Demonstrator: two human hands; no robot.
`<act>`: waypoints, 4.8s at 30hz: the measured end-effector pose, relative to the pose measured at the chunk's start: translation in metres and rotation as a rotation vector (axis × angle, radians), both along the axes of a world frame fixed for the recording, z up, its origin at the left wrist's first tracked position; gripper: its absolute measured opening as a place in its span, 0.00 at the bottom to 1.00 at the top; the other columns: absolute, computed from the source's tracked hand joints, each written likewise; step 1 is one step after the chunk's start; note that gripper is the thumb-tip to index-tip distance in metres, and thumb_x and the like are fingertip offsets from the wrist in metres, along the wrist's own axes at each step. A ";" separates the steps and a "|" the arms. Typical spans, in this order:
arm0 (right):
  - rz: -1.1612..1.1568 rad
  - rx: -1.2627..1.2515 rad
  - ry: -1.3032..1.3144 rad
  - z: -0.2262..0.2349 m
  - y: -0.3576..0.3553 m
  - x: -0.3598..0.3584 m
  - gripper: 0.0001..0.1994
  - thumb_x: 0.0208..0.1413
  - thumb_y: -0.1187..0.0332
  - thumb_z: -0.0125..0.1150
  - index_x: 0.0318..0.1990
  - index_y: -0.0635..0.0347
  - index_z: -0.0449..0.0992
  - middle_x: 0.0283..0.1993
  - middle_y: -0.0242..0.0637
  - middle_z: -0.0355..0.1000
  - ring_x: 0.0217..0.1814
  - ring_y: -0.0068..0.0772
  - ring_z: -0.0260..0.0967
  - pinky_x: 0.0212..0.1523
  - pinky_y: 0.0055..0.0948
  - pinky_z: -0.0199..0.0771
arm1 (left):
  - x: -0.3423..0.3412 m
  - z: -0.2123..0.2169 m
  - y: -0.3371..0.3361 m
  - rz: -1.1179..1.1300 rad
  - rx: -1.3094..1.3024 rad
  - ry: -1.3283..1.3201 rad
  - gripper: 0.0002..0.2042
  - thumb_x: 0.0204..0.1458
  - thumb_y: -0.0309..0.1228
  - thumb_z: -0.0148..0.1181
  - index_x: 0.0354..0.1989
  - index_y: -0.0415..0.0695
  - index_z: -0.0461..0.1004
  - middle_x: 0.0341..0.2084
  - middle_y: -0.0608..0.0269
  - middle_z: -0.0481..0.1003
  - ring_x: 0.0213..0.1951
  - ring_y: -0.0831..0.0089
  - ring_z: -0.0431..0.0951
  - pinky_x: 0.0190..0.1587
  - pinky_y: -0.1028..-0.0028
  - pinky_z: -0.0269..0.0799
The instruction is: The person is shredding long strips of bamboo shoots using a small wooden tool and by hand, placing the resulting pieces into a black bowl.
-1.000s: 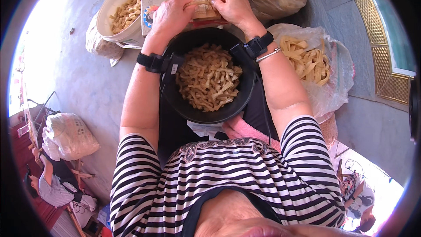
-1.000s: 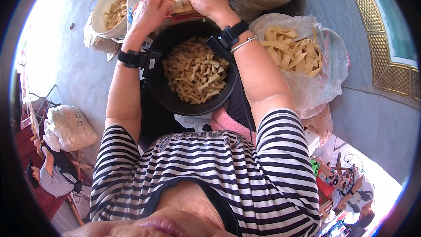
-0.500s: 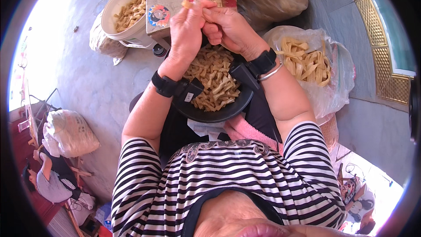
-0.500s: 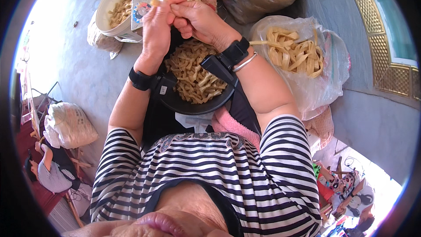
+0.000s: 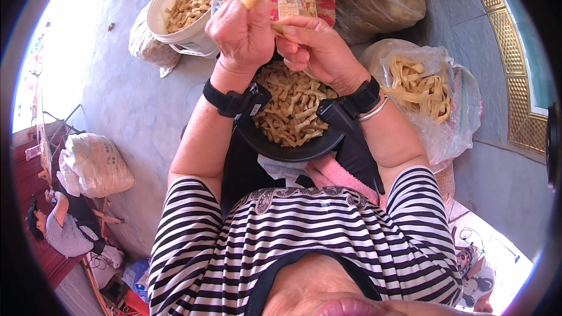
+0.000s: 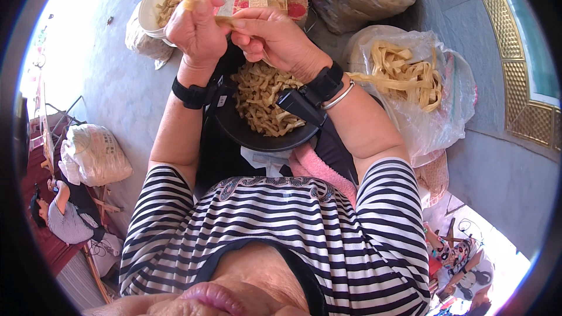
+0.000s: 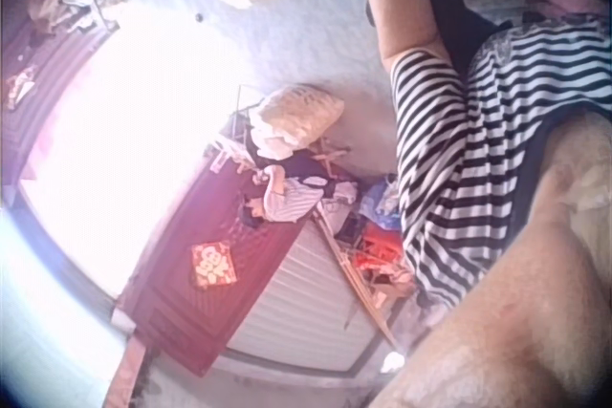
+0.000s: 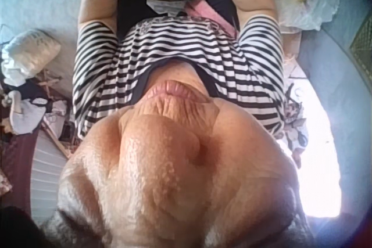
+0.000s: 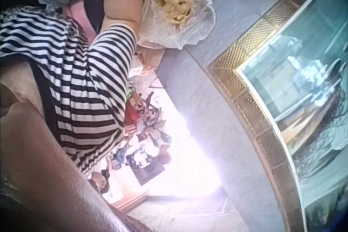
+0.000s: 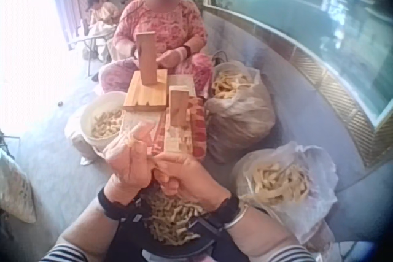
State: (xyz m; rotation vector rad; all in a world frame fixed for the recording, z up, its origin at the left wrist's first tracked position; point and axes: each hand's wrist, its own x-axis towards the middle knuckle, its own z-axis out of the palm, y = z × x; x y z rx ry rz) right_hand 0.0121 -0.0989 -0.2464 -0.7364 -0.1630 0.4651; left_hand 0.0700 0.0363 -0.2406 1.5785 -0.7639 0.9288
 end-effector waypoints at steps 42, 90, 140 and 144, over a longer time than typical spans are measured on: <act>-0.070 0.017 -0.042 -0.011 -0.040 0.010 0.04 0.55 0.74 0.53 0.37 0.63 0.71 0.18 0.23 0.58 0.15 0.10 0.47 0.14 0.12 0.47 | -0.022 0.016 -0.005 0.029 0.496 0.591 0.05 0.40 0.25 0.54 0.27 0.40 0.73 0.17 0.52 0.73 0.23 0.55 0.75 0.29 0.67 0.70; -0.725 -1.854 -0.649 -0.042 -0.056 0.070 0.11 0.47 0.62 0.56 0.24 0.61 0.75 0.23 0.46 0.71 0.26 0.49 0.69 0.29 0.37 0.70 | 0.026 -0.010 -0.005 0.239 1.077 0.600 0.16 0.47 0.47 0.57 0.32 0.47 0.78 0.16 0.58 0.74 0.22 0.65 0.75 0.29 0.68 0.69; -0.226 -0.666 -0.205 0.009 -0.028 0.008 0.09 0.50 0.65 0.60 0.29 0.63 0.72 0.15 0.21 0.58 0.13 0.09 0.48 0.13 0.14 0.46 | -0.014 0.005 0.002 -0.224 0.329 0.876 0.06 0.41 0.27 0.52 0.21 0.38 0.72 0.14 0.60 0.72 0.19 0.75 0.70 0.24 0.73 0.65; -0.268 -0.717 -0.280 0.008 -0.027 0.008 0.09 0.52 0.67 0.59 0.33 0.64 0.74 0.18 0.23 0.62 0.15 0.09 0.51 0.13 0.13 0.48 | -0.010 0.013 0.009 -0.255 0.438 0.877 0.05 0.43 0.28 0.55 0.22 0.38 0.73 0.14 0.68 0.69 0.21 0.81 0.68 0.25 0.77 0.65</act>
